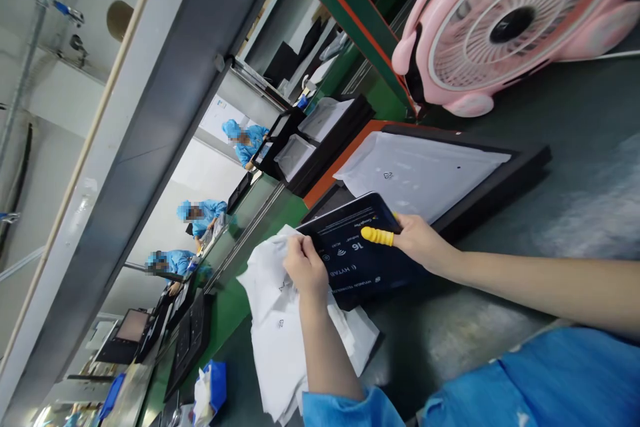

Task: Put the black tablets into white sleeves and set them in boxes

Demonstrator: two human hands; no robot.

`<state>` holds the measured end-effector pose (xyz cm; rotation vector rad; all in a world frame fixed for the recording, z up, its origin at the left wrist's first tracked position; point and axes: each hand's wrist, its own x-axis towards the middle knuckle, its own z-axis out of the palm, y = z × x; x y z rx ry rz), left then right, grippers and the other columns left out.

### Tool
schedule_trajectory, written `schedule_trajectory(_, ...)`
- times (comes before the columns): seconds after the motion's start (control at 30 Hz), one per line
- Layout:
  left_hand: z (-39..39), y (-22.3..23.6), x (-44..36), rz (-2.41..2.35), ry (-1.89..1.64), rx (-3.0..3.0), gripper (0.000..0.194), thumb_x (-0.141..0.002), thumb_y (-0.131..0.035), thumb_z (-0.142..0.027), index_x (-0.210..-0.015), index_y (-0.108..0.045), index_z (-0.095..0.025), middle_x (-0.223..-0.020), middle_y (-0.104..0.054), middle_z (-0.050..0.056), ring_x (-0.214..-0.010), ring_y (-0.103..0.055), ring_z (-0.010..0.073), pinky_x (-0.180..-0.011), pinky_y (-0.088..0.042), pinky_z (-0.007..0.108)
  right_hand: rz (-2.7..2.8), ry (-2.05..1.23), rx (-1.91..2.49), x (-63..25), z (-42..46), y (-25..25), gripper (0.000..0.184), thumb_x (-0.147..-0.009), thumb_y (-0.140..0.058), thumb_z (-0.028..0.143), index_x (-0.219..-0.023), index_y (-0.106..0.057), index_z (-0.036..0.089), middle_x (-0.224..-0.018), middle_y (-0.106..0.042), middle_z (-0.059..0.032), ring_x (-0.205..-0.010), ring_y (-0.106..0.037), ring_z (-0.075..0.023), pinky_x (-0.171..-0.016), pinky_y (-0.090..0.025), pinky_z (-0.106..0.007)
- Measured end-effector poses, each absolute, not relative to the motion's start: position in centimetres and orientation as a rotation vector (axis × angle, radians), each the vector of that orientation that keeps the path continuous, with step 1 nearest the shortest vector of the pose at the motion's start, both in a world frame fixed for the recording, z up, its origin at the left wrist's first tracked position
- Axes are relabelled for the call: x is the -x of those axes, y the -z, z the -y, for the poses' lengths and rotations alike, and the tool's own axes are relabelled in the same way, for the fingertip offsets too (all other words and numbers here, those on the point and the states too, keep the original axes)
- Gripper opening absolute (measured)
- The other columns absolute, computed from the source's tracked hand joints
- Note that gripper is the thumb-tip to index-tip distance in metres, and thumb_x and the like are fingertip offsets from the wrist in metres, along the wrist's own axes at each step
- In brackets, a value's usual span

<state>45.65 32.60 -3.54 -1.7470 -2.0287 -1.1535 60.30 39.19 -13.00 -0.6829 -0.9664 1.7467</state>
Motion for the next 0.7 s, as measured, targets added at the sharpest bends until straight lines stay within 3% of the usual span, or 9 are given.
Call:
schedule_trajectory(0.17, -33.3, 2.1, -46.0, 2.137, 1.18, 1.763, 0.02, -0.085, -0.039, -0.029, -0.065, -0.037, -0.024, -0.056, -0.042, -0.002, -0.054, -0.041, 0.0153, -0.057, -0.032, 0.028, 1.115, -1.648, 0.744, -59.9, -38.9, 13.5, 0.027, -0.05, -0.071, 0.033, -0.072, -0.061, 0.021, -0.074, -0.066, -0.0038, -0.08, -0.061, -0.0293, -0.074, -0.048, -0.041)
schedule_trajectory(0.47, -29.3, 4.8, -46.9, 2.411, 0.901, 1.895, 0.022, -0.082, -0.041, -0.029, -0.062, -0.035, -0.024, -0.053, -0.039, -0.002, -0.051, -0.038, 0.0158, -0.053, -0.026, 0.028, 0.775, -1.864, 0.732, -60.1, -40.3, 12.8, 0.02, -0.052, -0.062, 0.023, -0.072, -0.061, 0.022, -0.069, -0.066, -0.0031, -0.072, -0.061, -0.0258, -0.067, -0.049, -0.038)
schedule_trajectory(0.7, -31.2, 2.2, -48.9, 2.344, 0.98, 2.016, 0.022, -0.083, -0.041, -0.029, -0.062, -0.037, -0.023, -0.056, -0.041, -0.002, -0.054, -0.04, 0.0159, -0.056, -0.028, 0.03, 1.015, -1.661, 0.688, -58.8, -38.3, 12.2, 0.022, -0.05, -0.067, 0.032, -0.066, -0.057, 0.02, -0.067, -0.063, -0.0028, -0.073, -0.058, -0.0257, -0.064, -0.046, -0.036)
